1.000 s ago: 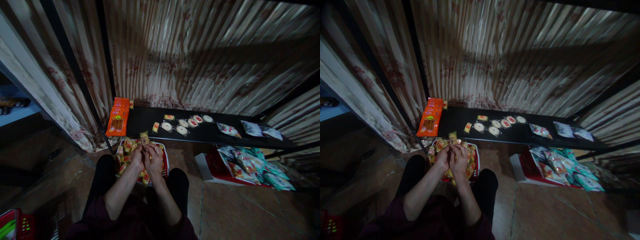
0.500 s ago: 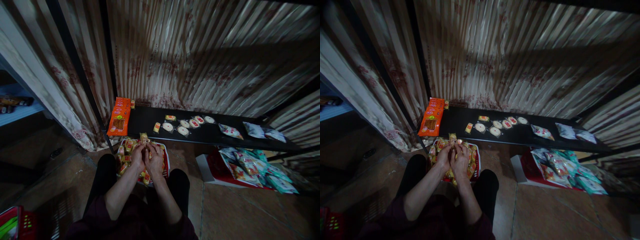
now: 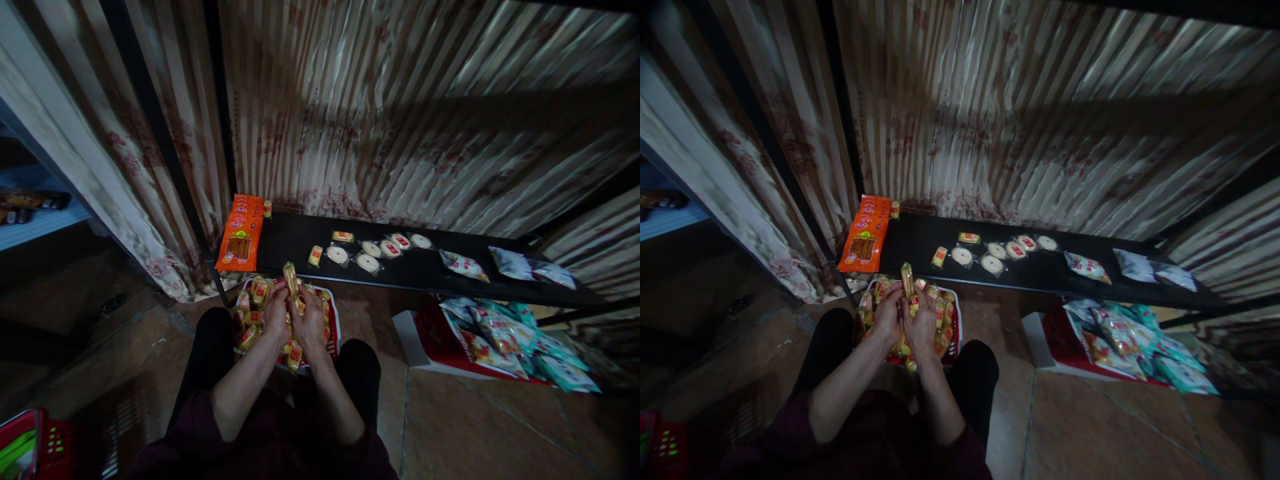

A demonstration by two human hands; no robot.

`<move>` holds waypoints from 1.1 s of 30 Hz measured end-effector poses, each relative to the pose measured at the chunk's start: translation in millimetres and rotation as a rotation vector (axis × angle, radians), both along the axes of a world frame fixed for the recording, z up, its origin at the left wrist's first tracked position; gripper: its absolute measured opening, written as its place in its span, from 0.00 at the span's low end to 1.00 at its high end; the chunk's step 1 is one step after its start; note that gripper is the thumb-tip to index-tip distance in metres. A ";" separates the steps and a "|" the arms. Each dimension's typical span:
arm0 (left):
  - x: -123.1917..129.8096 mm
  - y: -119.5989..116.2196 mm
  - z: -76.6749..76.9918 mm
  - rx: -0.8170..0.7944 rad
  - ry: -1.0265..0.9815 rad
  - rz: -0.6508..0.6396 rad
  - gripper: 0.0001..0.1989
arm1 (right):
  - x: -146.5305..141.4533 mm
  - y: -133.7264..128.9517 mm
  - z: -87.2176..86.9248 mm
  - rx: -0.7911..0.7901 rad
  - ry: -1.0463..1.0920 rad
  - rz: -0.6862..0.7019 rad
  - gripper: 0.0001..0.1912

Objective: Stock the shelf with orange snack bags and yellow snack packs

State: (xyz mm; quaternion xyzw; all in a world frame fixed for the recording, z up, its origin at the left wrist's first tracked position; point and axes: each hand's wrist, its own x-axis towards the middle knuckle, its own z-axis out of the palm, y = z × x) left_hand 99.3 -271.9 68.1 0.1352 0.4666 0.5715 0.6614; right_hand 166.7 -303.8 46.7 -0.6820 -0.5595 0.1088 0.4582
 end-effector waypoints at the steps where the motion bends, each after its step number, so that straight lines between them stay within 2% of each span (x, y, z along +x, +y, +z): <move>1: -0.2 -0.9 0.9 0.009 0.019 -0.009 0.09 | -0.4 0.5 -0.4 -0.006 0.026 -0.011 0.21; 6: -0.4 -4.2 2.9 0.050 0.073 -0.041 0.09 | -1.4 3.1 -0.4 -0.029 0.189 0.014 0.19; 11: 0.3 -3.3 -5.0 0.093 0.106 -0.039 0.10 | -1.0 7.8 -2.6 -0.037 0.312 0.020 0.18; 22: -7.0 1.2 -15.9 0.169 0.355 -0.084 0.17 | 1.7 18.2 -22.5 -0.098 0.450 -0.042 0.21; 33: -8.2 20.9 -29.0 0.153 0.337 -0.052 0.16 | 3.3 41.3 -39.7 -0.168 0.502 -0.006 0.22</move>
